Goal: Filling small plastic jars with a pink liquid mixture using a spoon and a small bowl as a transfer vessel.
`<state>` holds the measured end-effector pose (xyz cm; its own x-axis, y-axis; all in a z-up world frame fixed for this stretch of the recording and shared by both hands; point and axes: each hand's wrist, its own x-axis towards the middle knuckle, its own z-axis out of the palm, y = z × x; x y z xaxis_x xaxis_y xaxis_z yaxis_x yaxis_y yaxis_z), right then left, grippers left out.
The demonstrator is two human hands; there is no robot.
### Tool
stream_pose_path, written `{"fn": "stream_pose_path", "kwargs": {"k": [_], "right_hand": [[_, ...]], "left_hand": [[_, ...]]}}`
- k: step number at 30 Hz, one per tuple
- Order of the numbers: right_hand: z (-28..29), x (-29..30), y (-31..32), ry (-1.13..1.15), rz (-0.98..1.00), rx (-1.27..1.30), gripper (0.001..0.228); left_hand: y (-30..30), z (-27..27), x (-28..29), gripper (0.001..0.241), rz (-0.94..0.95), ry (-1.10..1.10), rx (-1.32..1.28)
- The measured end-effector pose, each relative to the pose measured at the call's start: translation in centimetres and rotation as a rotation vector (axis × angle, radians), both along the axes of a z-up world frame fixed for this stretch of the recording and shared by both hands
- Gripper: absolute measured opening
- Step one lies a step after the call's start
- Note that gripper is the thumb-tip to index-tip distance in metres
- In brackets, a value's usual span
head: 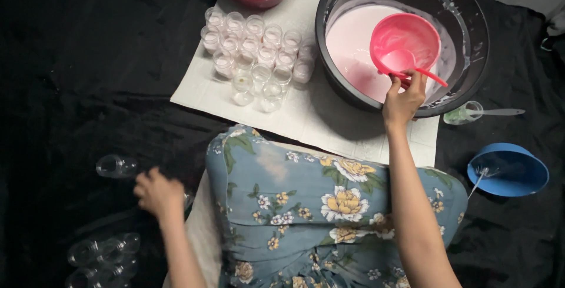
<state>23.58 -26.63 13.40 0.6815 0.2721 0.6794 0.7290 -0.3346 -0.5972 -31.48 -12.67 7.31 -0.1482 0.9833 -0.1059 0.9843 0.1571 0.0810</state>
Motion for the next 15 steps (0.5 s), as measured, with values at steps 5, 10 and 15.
{"fn": "stream_pose_path", "kwargs": {"k": [5, 10, 15], "right_hand": [[-0.1, 0.1, -0.4, -0.015, 0.086, 0.013, 0.019], [-0.5, 0.3, -0.4, -0.021, 0.078, 0.006, 0.019], [-1.6, 1.1, -0.4, -0.001, 0.038, 0.013, 0.03]], "left_hand": [[-2.8, 4.4, -0.3, 0.073, 0.139, -0.187, -0.139], [-2.8, -1.0, -1.7, 0.059, 0.101, -0.242, 0.007], [-3.1, -5.1, -3.0, 0.014, 0.032, -0.203, 0.148]]}}
